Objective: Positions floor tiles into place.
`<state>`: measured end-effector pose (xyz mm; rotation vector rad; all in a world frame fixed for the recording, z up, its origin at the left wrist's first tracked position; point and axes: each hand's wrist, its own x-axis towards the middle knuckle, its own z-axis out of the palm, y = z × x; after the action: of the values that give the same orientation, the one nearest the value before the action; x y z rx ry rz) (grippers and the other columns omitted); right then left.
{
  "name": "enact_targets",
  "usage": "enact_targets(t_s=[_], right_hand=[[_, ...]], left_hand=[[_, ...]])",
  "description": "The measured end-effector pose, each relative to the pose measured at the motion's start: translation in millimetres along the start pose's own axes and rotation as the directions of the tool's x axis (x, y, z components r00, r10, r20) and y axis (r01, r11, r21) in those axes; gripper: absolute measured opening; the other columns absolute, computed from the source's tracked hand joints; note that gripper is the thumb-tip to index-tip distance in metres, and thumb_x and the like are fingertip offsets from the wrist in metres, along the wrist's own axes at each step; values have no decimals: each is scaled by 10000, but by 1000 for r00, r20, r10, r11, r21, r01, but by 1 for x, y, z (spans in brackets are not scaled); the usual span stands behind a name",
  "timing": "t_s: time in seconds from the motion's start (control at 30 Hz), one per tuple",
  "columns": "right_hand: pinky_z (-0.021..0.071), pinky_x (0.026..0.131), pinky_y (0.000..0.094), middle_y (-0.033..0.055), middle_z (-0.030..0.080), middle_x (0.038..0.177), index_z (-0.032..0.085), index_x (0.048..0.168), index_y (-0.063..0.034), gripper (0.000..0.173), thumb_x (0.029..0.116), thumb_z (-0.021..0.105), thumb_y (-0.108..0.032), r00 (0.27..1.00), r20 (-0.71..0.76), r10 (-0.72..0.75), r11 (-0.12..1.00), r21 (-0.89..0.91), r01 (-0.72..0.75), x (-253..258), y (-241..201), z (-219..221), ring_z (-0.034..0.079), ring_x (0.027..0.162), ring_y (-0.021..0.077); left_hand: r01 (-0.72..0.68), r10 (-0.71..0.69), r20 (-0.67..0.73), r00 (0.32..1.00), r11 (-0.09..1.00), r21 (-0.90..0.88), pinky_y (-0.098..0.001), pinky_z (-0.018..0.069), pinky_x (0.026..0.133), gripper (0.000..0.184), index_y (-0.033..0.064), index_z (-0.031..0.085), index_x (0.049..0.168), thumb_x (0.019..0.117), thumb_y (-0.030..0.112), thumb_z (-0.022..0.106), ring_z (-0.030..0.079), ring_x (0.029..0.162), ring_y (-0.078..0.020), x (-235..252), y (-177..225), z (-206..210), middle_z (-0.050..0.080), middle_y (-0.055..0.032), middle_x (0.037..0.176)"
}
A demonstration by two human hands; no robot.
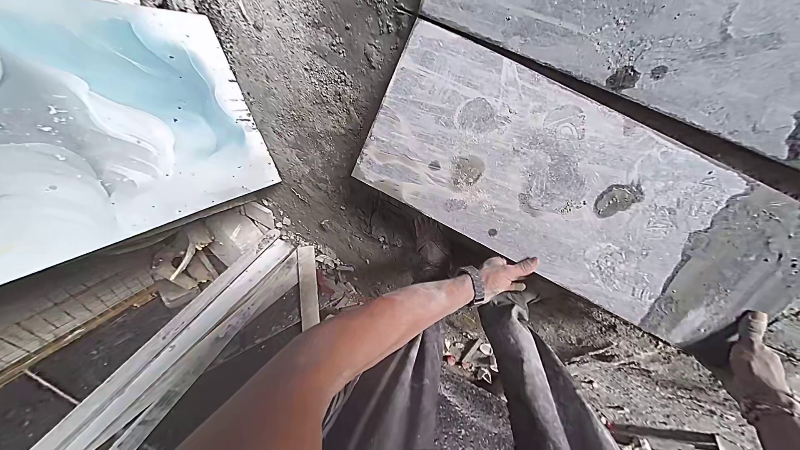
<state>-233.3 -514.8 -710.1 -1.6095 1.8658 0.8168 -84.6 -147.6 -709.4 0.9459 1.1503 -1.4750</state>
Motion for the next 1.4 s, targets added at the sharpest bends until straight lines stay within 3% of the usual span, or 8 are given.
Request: enact_targets(t_s=[0.33,0.47,0.57,0.7,0.9,1.0,1.13,1.4], right_hand=[[525,1000,516,168,638,1336,566,1396,-36,806,1051,234,-684,1000,1,-10,1000,-24,10,11,18,-4,651,1189,227],[529,996,511,171,636,1336,579,1378,-27,831,1035,247,-708,1000,-19,-22,1000,-1,22,29,29,-3,647,1192,218],[538,995,499,146,628,1362,560,1405,-52,843,1023,235,-730,1000,26,-12,1000,-1,12,29,28,-6,647,1199,200],[550,952,508,128,676,1283,643,1302,-65,772,1051,248,-679,999,-17,30,999,-25,-31,27,24,-6,674,1145,211],[506,1037,521,186,629,1357,594,1372,-23,831,1037,257,-705,1000,14,16,995,-96,-14,22,20,-7,635,1231,241],[531,1004,529,175,661,1301,625,1336,-44,804,1036,278,-704,1000,-7,30,999,-33,-30,29,32,-4,662,1184,247],[490,1006,564,220,642,1307,618,1324,1,812,1058,249,-672,999,-19,39,995,-86,-40,14,15,-3,643,1191,286],[451,966,675,334,633,1234,630,1254,75,996,988,213,-790,1000,-28,-8,989,-151,3,11,14,-4,618,1181,437]], left_hand=[[-138,-6,342,940,908,396,-443,479,1021,510,-40,598,1361,1091,382,497,621,1159,-264,-15,-13,39,644,-223,1294],[-55,-40,192,981,883,466,-489,476,1078,598,-27,623,1324,1072,498,488,616,1229,-309,-24,8,12,634,-234,1319],[-34,52,-83,995,978,205,-492,514,1047,616,-64,522,1401,1080,461,487,640,1216,-352,-48,14,-45,626,-267,1335],[-440,270,-491,828,856,-271,-494,548,1003,647,57,412,1516,1070,525,445,635,1212,-324,-69,80,-121,599,-212,1376],[-583,301,-765,570,804,-118,-530,531,1044,625,70,523,1442,1002,505,612,608,1280,-291,-76,158,-182,618,-150,1389],[-449,500,-735,458,844,294,-499,484,1059,534,2,628,1316,1014,442,634,614,1227,-277,-79,183,-209,649,-188,1306],[-231,549,-482,682,788,570,-508,506,1029,580,38,608,1349,1072,524,459,645,1172,-281,-73,230,-203,663,-193,1266],[-15,581,-527,621,681,732,-640,369,1118,791,-48,583,1355,1081,616,251,523,1343,-427,-68,232,-192,565,-314,1389]])
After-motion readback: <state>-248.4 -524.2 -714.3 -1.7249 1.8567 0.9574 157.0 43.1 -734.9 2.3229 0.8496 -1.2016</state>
